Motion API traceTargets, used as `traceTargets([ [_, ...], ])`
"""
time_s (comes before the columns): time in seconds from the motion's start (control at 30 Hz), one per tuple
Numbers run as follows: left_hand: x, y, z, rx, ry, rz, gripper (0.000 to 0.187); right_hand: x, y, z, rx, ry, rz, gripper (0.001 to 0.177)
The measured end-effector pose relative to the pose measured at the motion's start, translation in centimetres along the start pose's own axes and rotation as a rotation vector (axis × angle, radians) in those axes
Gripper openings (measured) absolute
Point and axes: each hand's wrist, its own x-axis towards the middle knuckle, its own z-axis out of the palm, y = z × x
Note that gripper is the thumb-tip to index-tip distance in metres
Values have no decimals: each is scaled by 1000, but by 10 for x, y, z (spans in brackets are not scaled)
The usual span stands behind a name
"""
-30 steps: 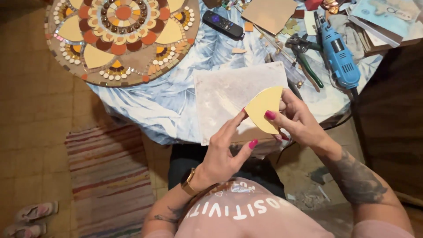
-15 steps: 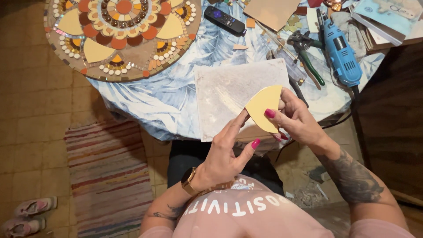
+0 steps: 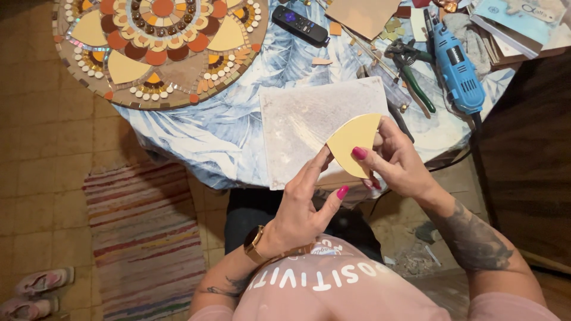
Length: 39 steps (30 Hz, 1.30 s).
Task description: Manually sanding a curved wooden piece for a mosaic.
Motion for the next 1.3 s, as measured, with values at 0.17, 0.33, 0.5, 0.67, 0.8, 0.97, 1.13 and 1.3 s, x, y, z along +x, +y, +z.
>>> traceTargets([
  [0.17, 0, 0, -1, 14, 8, -9, 57, -2, -2, 8, -53, 22, -27, 21],
  [0.33, -9, -23, -9, 293, -41, 20, 58, 10, 6, 1, -288, 51, -18, 54],
  [0.5, -27, -54, -15, 915, -165, -1, 50, 52, 40, 1, -981, -140, -7, 46],
  [0.67, -31, -55, -15, 981, -241, -104, 48, 93, 76, 9, -1133, -203, -40, 49],
  [0.8, -34, -60, -17, 978, -251, -120, 54, 95, 95, 3, -1331, -271, 32, 45],
  [0.97, -40, -70, -17, 976, -228, -61, 60, 36, 48, -6, -1453, -415, 353, 46],
  [1.13, -40, -70, -20, 970, -206, 8, 64, -25, 52, -45, -1570, -344, 458, 47],
  [1.3, -38, -69, -22, 978, -219, 32, 66, 26, 56, -15, -1432, -410, 348, 64],
])
